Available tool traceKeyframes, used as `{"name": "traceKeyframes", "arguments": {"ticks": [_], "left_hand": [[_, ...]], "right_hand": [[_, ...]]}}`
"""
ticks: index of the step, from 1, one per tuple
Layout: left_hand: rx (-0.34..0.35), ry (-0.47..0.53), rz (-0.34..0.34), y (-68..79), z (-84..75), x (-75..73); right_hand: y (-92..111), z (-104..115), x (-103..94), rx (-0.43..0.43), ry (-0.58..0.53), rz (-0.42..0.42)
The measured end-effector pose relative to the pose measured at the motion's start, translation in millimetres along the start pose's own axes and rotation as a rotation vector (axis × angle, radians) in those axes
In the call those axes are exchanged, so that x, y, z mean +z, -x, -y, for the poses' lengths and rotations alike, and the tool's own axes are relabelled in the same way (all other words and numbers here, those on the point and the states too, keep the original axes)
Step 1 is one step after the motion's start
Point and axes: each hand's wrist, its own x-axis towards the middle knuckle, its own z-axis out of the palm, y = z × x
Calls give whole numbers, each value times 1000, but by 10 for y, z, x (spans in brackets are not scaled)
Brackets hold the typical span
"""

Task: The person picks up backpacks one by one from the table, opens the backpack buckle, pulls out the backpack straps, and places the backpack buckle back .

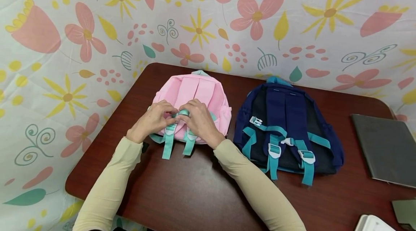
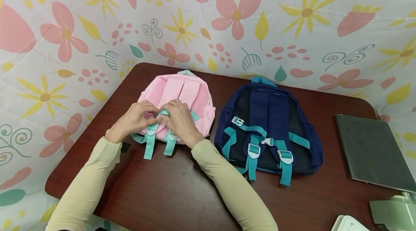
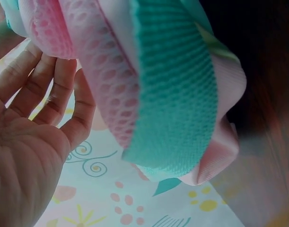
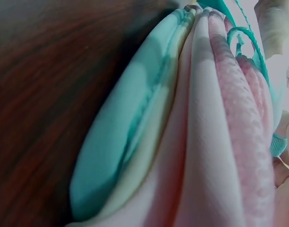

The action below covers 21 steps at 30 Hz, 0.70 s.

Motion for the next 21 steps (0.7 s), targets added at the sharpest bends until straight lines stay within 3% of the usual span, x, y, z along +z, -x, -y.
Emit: {"name": "traceKeyframes", "arguments": {"ticks": [10,17,21], "left_hand": [[-3,-4,-9,-2,-15,21],[-37,37,1,7,-16,18],[-33,34,6,3,0,14]], "right_hand": [[-32,38,21,92,-72,36],[-9,37,6,123,-170,-26],[-14,31,-14,144,-187,-11]]}}
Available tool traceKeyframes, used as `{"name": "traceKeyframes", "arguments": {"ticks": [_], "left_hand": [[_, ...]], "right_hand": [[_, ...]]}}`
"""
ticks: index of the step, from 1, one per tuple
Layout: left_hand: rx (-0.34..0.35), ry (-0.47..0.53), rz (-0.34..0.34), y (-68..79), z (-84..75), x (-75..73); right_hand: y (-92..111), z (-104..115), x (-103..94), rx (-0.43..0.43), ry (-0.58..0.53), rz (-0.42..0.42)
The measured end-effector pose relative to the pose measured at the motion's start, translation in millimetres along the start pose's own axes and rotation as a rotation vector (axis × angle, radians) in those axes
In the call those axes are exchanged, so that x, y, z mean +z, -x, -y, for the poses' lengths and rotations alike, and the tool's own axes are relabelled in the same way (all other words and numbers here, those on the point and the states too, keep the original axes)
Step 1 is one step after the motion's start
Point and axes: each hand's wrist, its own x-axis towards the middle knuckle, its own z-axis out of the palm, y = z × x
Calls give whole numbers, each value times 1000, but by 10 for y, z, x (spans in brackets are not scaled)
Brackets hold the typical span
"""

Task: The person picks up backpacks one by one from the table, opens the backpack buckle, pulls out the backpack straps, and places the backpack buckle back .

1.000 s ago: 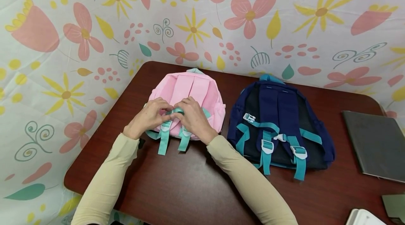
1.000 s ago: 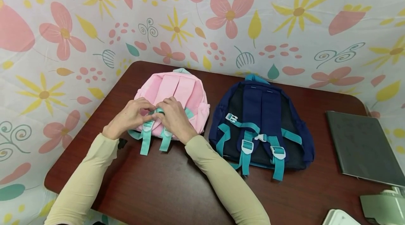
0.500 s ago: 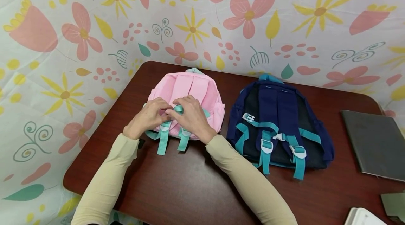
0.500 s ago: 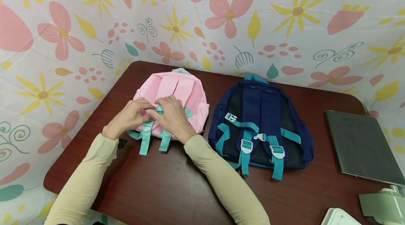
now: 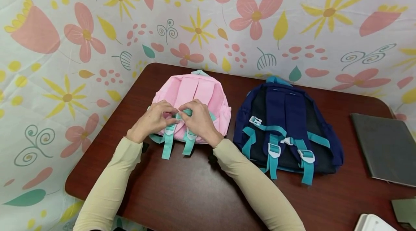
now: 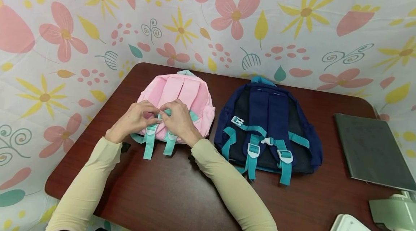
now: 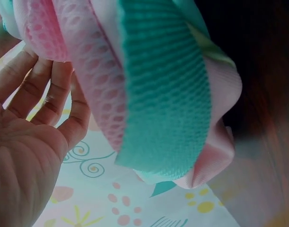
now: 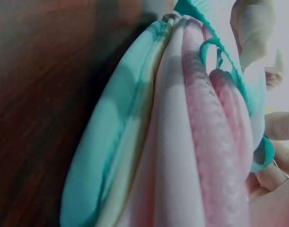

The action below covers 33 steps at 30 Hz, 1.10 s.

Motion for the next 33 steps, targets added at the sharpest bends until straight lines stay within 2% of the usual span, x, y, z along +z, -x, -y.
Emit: {"name": "traceKeyframes", "arguments": {"ticks": [3,6,10,18,25,33], "left_hand": [[8,-6,-2,1,1,-14],[20,-19,-4,-2,-9,-22],[31,-34,-9,-7,-14,-23],[10,-8,-2,-1,-3,-14],[-3,-24,-2,11,31,-15],[-16,-30,9,8,35,6]], "right_hand": [[-27,-1,-12,-12,76,68],[-49,-4,-27,-69,200,139],[-54,-6,-37,-131,272,174],[-20,-25,-45,-154,246,146],[-34,-6,-105,-121,168,152],[11,-11,-145,-49,67,99]]}}
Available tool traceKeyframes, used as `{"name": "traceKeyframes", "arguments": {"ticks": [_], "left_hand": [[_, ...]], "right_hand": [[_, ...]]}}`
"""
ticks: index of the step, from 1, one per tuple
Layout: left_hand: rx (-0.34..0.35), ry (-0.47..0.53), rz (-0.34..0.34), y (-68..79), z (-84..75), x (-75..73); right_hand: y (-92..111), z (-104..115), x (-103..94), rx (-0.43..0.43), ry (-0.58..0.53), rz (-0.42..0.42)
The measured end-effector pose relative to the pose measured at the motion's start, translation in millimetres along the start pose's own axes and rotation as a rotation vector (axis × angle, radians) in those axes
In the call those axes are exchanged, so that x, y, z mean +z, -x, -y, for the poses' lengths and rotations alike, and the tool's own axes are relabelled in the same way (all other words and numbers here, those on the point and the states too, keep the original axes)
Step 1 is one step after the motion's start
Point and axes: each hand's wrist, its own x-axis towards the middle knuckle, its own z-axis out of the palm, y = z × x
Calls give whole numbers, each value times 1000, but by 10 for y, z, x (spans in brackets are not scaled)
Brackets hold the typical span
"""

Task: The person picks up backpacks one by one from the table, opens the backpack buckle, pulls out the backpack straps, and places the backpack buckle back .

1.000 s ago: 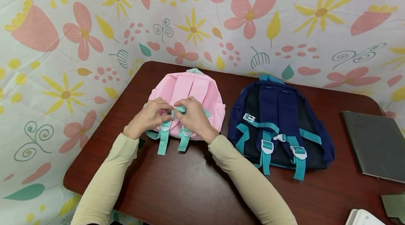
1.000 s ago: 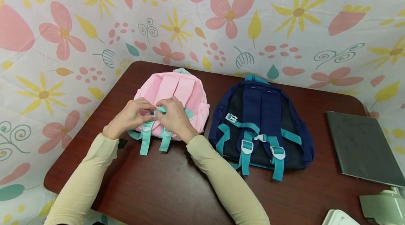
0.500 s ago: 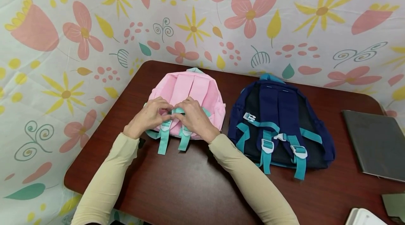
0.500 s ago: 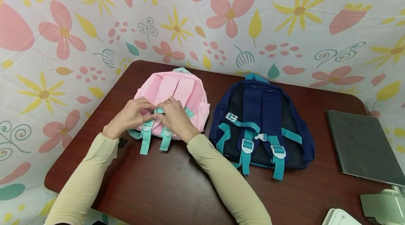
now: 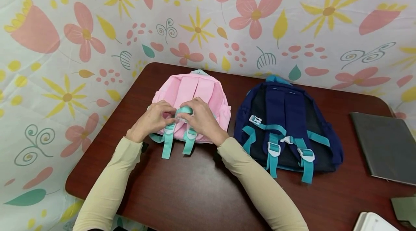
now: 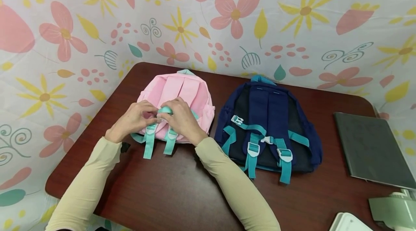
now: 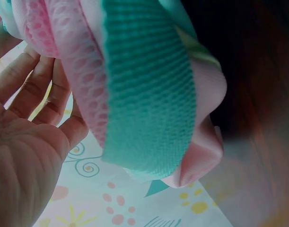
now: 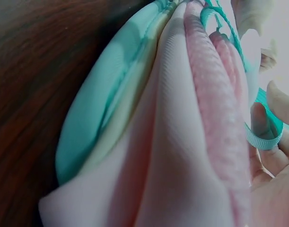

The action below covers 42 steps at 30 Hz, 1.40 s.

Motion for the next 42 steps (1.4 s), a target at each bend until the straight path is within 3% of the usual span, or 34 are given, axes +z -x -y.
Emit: {"name": "traceKeyframes", "arguments": {"ticks": [7,10,13,17,42], "left_hand": [[-33,11,-1,-2,17,7],[-75,76,1,6,17,5],[-126,150,-3,22,15,1],[-160,196,-11,37,20,-3],[-234,277,-69,34,-48,-54]], "right_hand": [[11,-28,1,53,-142,-76],[3,-29,10,105,-182,-40],[-9,-32,31,140,-104,66],[-47,-47,82,113,62,160],[-100,-82,199,93,89,94]]}}
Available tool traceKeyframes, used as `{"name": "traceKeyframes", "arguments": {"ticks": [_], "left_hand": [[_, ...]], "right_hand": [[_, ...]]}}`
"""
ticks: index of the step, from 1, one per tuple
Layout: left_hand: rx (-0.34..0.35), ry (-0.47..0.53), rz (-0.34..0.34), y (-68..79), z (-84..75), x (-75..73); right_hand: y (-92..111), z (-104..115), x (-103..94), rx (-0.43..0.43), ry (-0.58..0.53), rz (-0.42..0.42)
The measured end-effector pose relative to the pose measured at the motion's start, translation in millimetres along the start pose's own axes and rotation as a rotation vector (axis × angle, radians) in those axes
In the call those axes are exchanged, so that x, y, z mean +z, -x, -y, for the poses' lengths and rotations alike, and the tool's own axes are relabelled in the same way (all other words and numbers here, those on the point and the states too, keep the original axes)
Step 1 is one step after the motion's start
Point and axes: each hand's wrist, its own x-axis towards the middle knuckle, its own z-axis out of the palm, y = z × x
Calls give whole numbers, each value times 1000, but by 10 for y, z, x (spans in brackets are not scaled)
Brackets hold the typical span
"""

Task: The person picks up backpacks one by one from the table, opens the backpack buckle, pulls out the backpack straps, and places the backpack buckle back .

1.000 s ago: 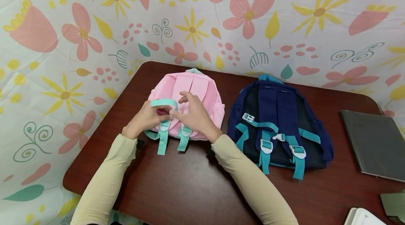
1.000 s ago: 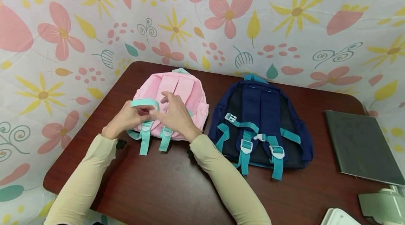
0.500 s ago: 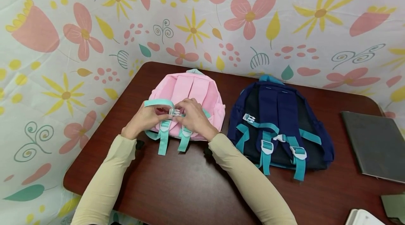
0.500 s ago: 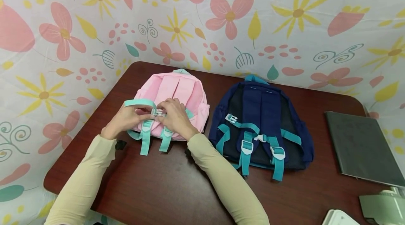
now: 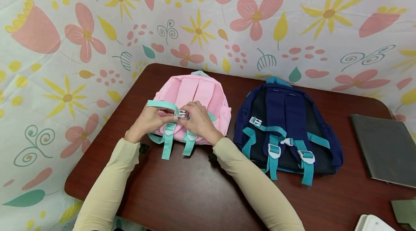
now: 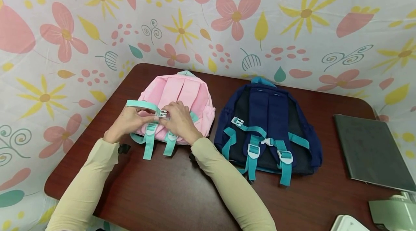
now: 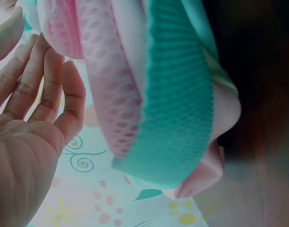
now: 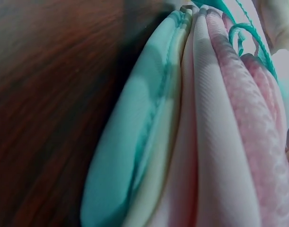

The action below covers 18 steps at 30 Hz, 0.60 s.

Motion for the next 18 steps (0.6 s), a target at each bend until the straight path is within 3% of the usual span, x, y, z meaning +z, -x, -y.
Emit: {"name": "traceKeyframes", "arguments": {"ticks": [10,18], "left_hand": [[56,-30,-108,-5,-71,-42],[97,2,-148,-16,-83,-59]], "right_hand": [[5,-6,-6,14,33,14],[3,24,-25,-2,-247,-101]]}}
